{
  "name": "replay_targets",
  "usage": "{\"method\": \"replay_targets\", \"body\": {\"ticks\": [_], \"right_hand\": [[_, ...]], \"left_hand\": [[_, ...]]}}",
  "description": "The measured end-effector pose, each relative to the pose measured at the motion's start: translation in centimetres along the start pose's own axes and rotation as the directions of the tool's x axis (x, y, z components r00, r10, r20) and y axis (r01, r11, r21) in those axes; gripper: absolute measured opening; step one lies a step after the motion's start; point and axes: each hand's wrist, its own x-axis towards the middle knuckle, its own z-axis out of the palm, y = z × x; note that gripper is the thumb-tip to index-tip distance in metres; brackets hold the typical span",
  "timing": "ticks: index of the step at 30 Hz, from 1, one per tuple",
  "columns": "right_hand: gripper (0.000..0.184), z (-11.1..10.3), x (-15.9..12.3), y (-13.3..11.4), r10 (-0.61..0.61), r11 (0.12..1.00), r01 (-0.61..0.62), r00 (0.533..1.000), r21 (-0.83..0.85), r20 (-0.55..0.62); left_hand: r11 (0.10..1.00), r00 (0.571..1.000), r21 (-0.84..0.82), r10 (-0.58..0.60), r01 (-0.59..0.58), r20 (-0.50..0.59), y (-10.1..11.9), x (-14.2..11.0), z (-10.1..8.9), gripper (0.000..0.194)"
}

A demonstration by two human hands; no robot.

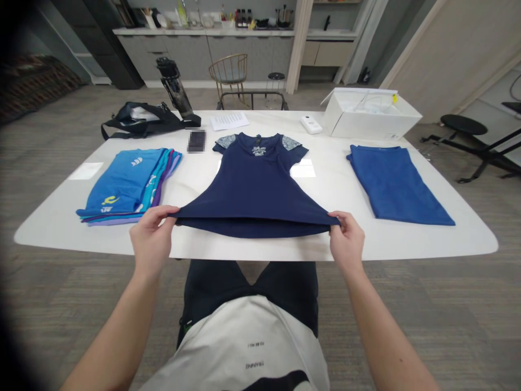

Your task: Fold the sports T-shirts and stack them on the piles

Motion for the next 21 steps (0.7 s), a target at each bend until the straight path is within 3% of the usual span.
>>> {"method": "replay_targets", "body": {"ticks": [2,4,6,8,11,15,19,21], "right_hand": [[0.025,0.0,-0.1,-0.1,0.2,0.956,-0.21,0.977,0.205,0.069],[0.028,-0.3,-0.2,0.4,0.289,0.931,-0.319,0.941,0.176,0.177],[0.025,-1.0,-0.3,1.2,0.224,0.975,-0.215,0.939,-0.063,0.26],[0.02,-1.9,-0.4,2.1,0.074,0.954,0.041,0.928,-0.298,0.365],[0.024,-3.4,-1.0,2.6,-0.125,0.872,0.328,0.867,-0.364,0.482],[0.023,-4.7,-1.9,2.4,-0.254,0.834,0.436,0.847,-0.338,0.467],[0.018,-5.6,-2.5,2.2,-0.156,0.818,0.471,0.734,-0.331,0.661],[0.016,-5.8,-2.8,2.0,-0.145,0.796,0.493,0.718,-0.35,0.681]], "left_hand": [[0.989,0.994,-0.104,-0.109,0.11,0.017,-0.8,-0.5,-0.3,0.019],[0.992,0.985,-0.033,-0.114,0.119,0.126,-2.1,-1.2,-0.7,0.018],[0.989,0.955,0.151,-0.041,-0.003,0.292,-3.6,-2.0,-1.0,0.018],[0.948,0.89,0.27,0.028,-0.167,0.454,-4.5,-2.8,-1.4,0.023],[0.902,0.82,0.289,0.112,-0.321,0.562,-4.5,-3.4,-2.1,0.028],[0.862,0.774,0.284,0.177,-0.421,0.609,-3.6,-3.3,-2.9,0.03],[0.801,0.653,0.335,0.09,-0.497,0.752,-3.2,-3.3,-3.2,0.027],[0.747,0.62,0.377,0.059,-0.547,0.783,-2.9,-3.5,-3.2,0.023]]}}
